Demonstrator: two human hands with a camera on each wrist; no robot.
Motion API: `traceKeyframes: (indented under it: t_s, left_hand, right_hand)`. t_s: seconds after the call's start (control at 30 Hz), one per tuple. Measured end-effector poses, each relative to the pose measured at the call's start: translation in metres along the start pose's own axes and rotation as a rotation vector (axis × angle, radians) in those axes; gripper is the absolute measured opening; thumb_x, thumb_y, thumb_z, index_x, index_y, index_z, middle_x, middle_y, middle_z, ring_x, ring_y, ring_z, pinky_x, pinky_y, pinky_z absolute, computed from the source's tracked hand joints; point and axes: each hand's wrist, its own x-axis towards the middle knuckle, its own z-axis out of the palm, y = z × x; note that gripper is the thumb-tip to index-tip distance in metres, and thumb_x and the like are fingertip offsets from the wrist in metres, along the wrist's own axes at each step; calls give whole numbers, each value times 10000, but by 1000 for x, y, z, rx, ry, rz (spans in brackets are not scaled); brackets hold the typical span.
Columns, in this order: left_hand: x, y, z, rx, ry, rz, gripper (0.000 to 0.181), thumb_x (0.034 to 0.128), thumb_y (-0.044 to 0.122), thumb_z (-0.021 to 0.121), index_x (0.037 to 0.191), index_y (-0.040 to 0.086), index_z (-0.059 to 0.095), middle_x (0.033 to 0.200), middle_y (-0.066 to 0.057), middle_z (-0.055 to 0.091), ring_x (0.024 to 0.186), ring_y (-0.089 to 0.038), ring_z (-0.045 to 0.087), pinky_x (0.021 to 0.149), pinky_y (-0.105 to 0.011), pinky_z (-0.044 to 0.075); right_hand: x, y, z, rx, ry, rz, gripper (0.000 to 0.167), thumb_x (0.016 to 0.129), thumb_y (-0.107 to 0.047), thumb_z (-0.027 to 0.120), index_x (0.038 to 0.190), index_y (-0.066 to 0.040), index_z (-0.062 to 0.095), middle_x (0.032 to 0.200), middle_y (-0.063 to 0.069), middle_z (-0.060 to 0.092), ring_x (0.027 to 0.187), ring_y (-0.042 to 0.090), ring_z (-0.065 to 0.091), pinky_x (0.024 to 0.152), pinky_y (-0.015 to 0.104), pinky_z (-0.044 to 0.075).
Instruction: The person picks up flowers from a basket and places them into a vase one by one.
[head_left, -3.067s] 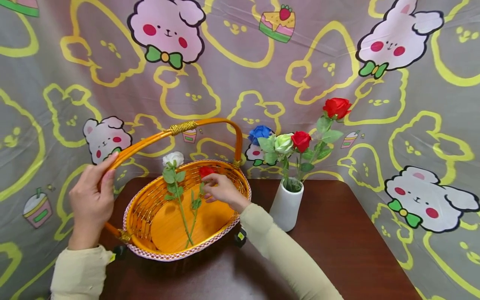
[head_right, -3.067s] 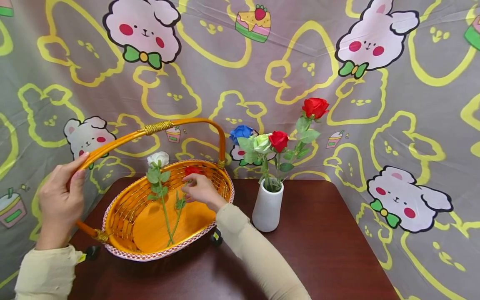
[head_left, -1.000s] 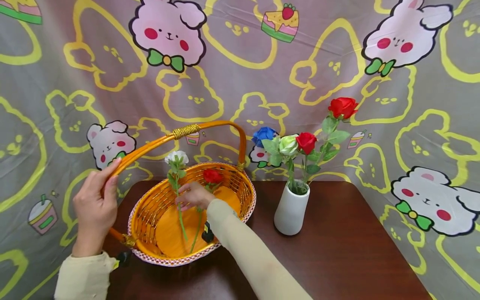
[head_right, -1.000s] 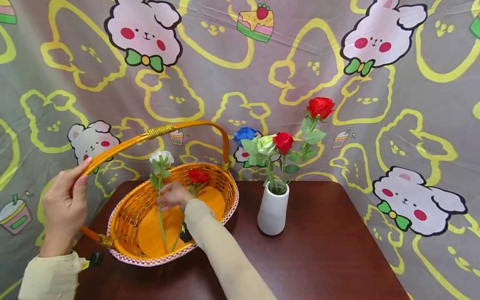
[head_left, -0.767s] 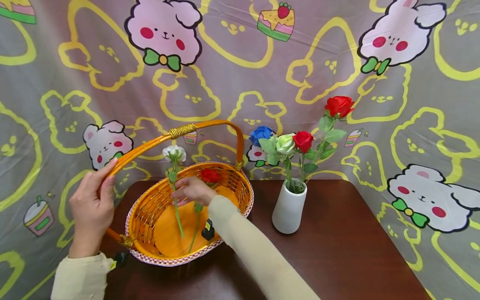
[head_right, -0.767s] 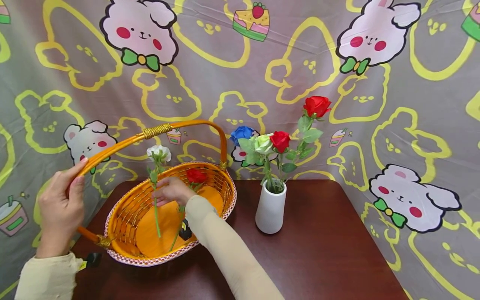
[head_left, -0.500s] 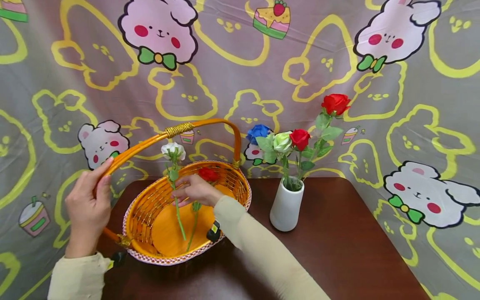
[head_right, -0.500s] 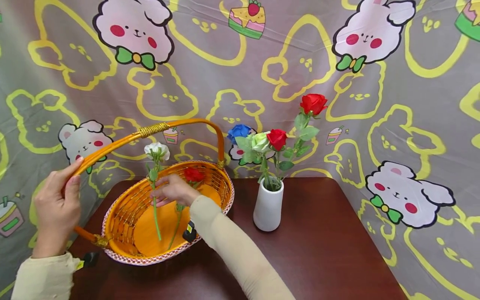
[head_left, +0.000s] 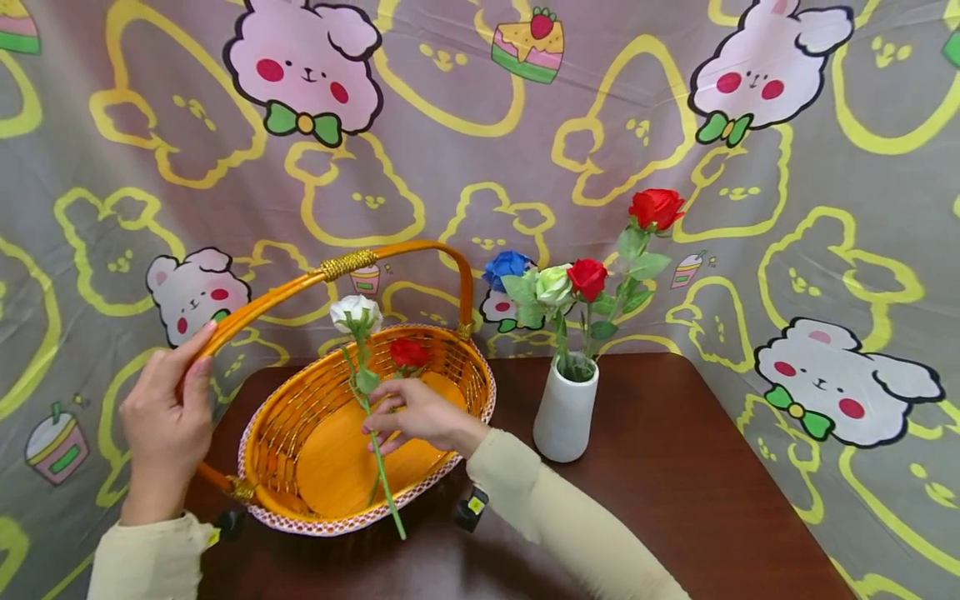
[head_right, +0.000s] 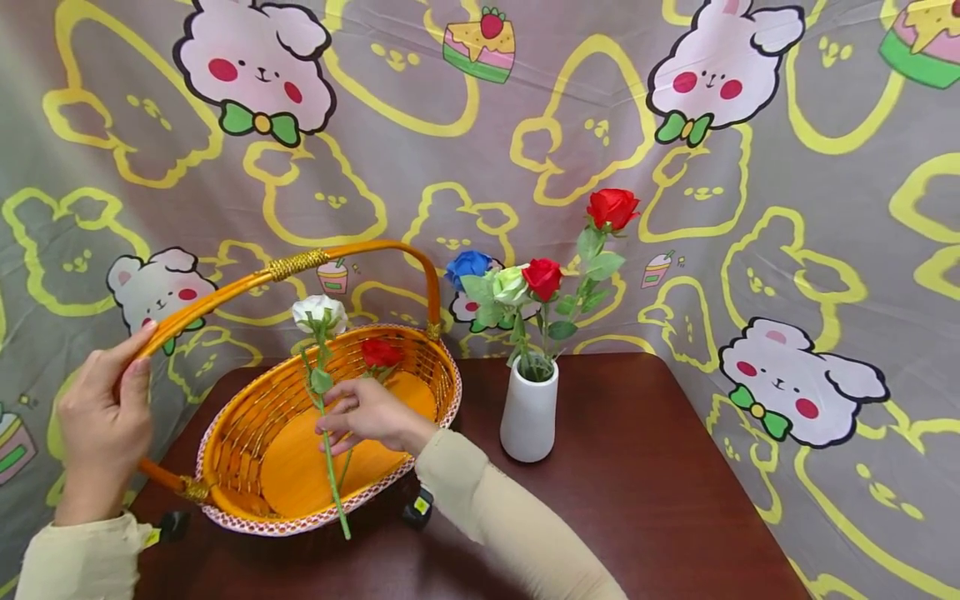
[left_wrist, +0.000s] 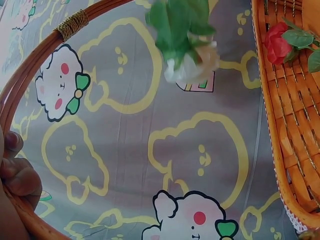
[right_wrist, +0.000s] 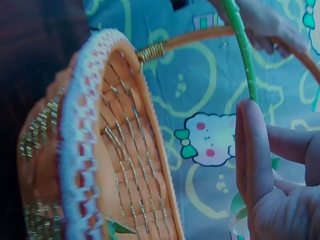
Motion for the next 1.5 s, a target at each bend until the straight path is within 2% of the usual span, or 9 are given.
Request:
traceKeyframes:
  t_s: [0.07,0.27,0.37,0.5,0.73,0.87,1.13,1.4,1.5]
  left_hand:
    - [-1,-1,0,2,-1,-2,339,1068,217,577,1342,48,685,762,-139,416,748,70,245,707,-107,206]
    - [-1,1,-2,7,-3,2,325,1060,168,586,1341,37,682,759,-145,412,741,70,238,698,-108,197]
    - [-1,2,-3,2,-1,3,320,1055,147,588,1338,31,682,757,-145,409,742,66,243,701,-109,195]
    - [-4,-4,-3,11,-5,-5,323,1052,143,594,1351,58,681,762,-137,413,746,70,241,695,-117,196]
    - [-5,-19,-2,20,-4,8,335,1060,219,593,1362,109,685,768,-125,432,752,86,257,686,-119,209]
    - [-3,-14,-2,27,-4,0,330,1053,178,600,1363,103,682,775,-146,443,756,85,249,691,-113,207]
    - [-2,-1,-3,42,7,-14,325,1059,169,585,1351,63,682,770,-173,437,756,77,231,702,-107,194]
    - [-1,-6,1,27,17,18,390,1077,327,552,1345,79,690,760,-189,456,765,90,243,710,-101,198]
    - [-1,-5,2,29,21,24,401,1078,341,547,1344,78,690,758,-207,468,767,97,245,713,-98,195]
  right_hand:
    - [-13,5,-2,-10,-12,-12,313,999,25,633,1302,36,558,1060,272,712,822,419,749,742,483,623]
    - [-50,18,-10,-1,-45,-24,244,976,41,658,1204,12,576,959,202,714,715,250,741,659,432,628]
    - [-70,23,-15,-15,-55,-26,233,974,37,662,1186,-7,574,923,103,701,739,302,753,667,455,627]
    - [-96,31,-23,-87,-25,-50,294,966,9,690,1233,-15,568,944,99,724,765,347,765,673,460,628]
    - [-130,42,-40,-180,80,-206,316,958,-24,716,1240,16,580,967,261,708,756,340,765,643,470,624]
    - [-141,48,-49,-157,166,-285,300,967,-20,704,1223,26,554,977,320,667,789,366,766,659,561,602]
    - [-155,56,-66,-140,349,-379,308,988,-15,671,1251,29,516,1005,355,621,810,278,781,672,527,610]
    - [-162,59,-75,-134,482,-517,321,988,45,638,1265,90,482,985,57,709,814,229,780,674,508,611]
    - [-164,59,-78,-134,540,-548,326,986,32,650,1269,80,494,977,12,722,816,238,783,673,498,613]
